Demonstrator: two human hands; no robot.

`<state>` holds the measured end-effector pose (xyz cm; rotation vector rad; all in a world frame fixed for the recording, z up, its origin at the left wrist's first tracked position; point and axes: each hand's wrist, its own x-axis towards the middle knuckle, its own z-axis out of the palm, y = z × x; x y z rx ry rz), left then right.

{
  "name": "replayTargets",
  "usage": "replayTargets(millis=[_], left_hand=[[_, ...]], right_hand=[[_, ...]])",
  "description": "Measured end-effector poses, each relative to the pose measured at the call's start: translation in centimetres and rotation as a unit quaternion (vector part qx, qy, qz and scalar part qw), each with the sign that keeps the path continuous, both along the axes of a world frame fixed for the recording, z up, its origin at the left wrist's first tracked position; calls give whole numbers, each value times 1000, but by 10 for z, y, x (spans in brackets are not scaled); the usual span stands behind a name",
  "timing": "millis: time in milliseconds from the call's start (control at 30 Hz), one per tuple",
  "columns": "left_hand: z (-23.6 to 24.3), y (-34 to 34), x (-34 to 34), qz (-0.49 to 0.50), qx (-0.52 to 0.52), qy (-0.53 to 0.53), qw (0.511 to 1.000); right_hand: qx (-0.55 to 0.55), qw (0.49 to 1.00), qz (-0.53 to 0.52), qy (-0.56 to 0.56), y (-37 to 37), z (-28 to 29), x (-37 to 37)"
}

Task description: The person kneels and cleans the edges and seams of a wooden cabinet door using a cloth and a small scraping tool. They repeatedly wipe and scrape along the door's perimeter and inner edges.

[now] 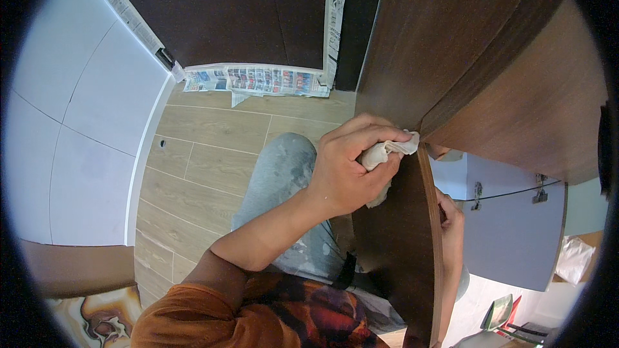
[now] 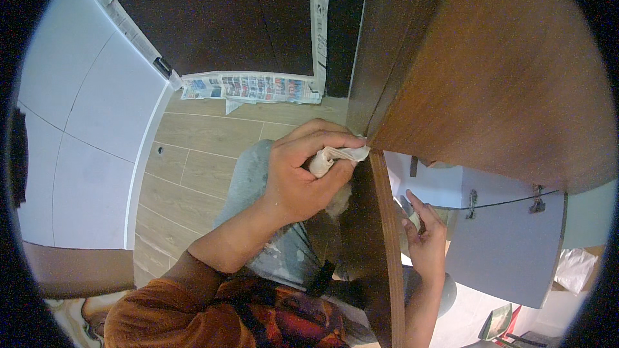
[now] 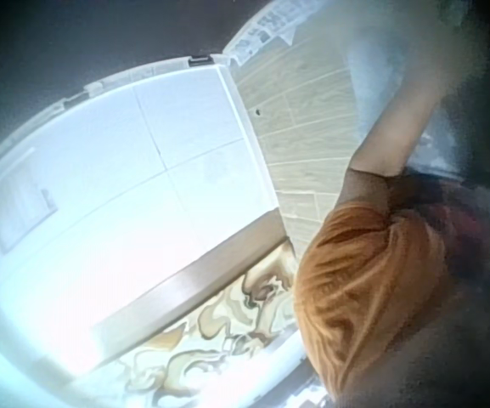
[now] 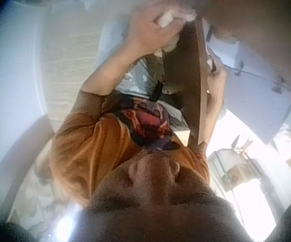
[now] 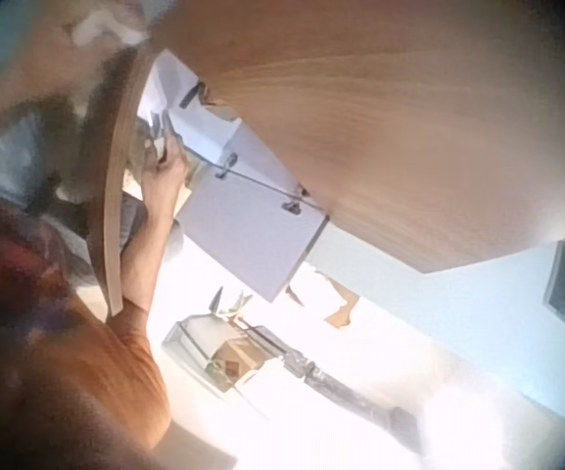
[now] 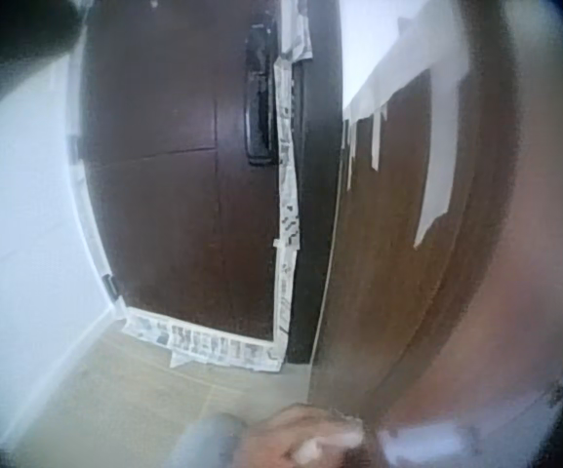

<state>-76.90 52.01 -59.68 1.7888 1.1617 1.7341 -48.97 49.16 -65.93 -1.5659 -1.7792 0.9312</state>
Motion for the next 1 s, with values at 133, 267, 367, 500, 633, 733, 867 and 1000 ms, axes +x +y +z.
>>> replayTargets(millis=[133,267,367,500,633,733,867,1000], left_hand=[[-14,-5,-2,-22,-103,7,994],[-30,-9,-4,-12,-166,24,986],[-29,-10,-3,-15,-183,21,983],[-27,-10,-5,-19,-187,10,982],[-28,-11,-3,-2,-160,-8,987],[-27,-12,0,-6,-176,-15,984],[-26,-16,-5,22,-191,-8,981],[-20,-17,-9,23,-154,-28,987]], right_hand=[[12,1000,6,12,-1,1,3],[-2,997,0,74,-3,4,5],[-18,949,-30,313,-19,6,21],[82,838,164,514,-63,37,46],[132,907,1,400,-150,51,46],[37,933,288,214,-138,79,77],[-3,994,113,15,-154,122,31],[-22,996,68,45,-167,122,34]])
